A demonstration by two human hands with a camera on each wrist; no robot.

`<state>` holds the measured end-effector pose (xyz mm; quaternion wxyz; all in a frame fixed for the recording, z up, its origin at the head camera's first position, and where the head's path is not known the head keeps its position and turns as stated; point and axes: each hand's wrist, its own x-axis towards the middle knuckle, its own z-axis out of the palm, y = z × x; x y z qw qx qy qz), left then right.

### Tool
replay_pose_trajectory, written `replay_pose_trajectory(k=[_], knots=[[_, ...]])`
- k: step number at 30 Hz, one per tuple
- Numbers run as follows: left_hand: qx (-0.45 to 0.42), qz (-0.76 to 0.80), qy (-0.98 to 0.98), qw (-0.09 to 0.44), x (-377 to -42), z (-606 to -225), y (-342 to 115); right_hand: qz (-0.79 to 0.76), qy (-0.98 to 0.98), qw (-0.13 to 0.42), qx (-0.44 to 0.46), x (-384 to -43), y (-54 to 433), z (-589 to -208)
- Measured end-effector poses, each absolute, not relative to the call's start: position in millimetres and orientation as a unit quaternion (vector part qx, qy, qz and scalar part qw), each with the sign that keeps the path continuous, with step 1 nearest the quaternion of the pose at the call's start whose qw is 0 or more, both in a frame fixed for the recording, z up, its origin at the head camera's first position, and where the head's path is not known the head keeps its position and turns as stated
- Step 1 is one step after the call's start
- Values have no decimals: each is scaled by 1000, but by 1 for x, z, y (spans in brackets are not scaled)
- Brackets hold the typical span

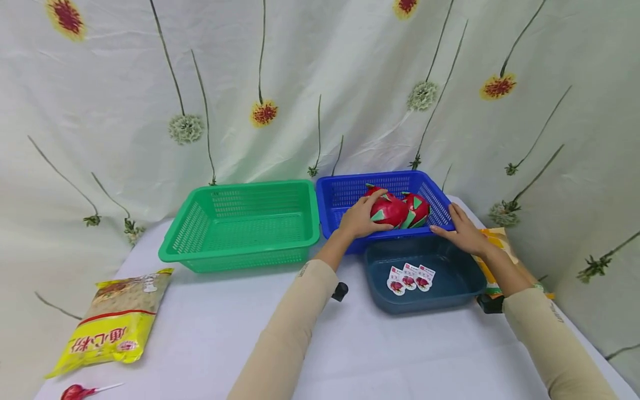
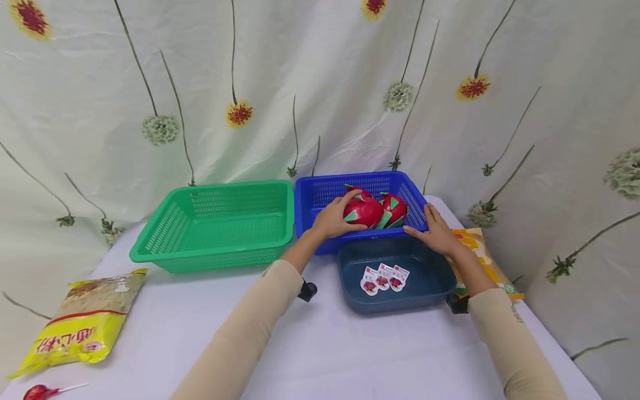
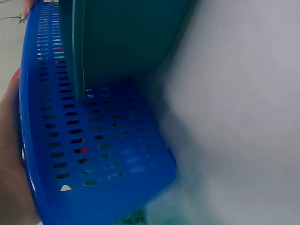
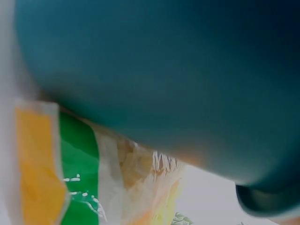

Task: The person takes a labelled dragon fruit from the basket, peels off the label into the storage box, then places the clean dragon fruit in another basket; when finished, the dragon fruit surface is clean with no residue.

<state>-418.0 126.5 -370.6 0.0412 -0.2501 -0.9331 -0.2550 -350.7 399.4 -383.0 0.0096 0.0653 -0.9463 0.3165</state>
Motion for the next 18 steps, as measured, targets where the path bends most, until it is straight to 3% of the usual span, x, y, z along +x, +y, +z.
replay_pose_trajectory(k=[18], knots=[[-273, -304, -913, 15, -420, -375, 119, 335, -941, 8, 53, -351, 398, -386]])
